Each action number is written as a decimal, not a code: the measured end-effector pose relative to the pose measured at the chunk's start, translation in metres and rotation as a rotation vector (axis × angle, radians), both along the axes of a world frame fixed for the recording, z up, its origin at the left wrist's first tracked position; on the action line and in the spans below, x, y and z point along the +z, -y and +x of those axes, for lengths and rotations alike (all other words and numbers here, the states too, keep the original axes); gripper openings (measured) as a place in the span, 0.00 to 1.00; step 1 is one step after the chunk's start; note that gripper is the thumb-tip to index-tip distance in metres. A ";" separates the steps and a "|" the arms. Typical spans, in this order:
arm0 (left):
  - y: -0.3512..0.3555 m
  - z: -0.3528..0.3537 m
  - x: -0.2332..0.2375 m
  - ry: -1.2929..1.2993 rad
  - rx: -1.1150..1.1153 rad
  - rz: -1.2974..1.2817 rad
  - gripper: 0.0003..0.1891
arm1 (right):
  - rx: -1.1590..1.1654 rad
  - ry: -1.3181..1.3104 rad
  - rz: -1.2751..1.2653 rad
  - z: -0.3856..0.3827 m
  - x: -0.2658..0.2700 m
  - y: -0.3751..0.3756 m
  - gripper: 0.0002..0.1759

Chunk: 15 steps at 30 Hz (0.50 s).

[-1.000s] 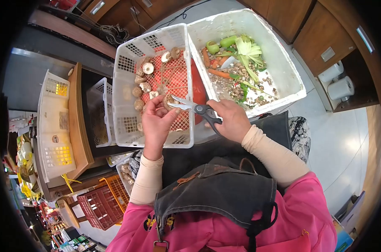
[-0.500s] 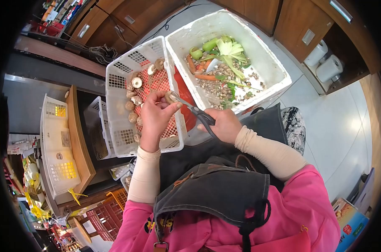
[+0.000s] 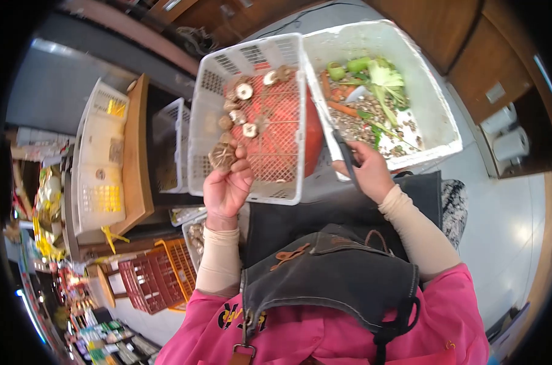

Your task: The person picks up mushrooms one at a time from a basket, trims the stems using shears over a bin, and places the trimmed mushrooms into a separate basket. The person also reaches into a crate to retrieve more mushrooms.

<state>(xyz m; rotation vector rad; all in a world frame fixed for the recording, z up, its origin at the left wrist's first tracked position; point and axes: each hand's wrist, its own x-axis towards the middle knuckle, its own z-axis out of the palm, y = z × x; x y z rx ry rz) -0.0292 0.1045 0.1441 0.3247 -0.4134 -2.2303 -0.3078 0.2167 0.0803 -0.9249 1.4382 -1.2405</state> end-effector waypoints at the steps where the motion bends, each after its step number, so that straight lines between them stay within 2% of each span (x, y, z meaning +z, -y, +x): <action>1: -0.006 0.013 0.001 -0.105 0.032 0.135 0.21 | 0.000 0.025 0.034 0.002 0.002 0.003 0.24; 4: -0.020 0.048 -0.001 -0.298 0.048 0.158 0.20 | -0.012 0.013 0.075 0.005 -0.009 0.011 0.23; 9: -0.050 0.113 -0.002 -0.235 0.198 0.118 0.18 | 0.000 0.008 0.094 0.015 -0.020 0.021 0.22; 12: -0.077 0.167 -0.018 -0.077 0.368 0.172 0.20 | 0.009 -0.015 0.088 0.019 -0.020 0.024 0.22; 15: -0.105 0.223 -0.050 0.349 0.786 0.567 0.12 | -0.017 -0.043 0.039 0.019 -0.019 0.029 0.23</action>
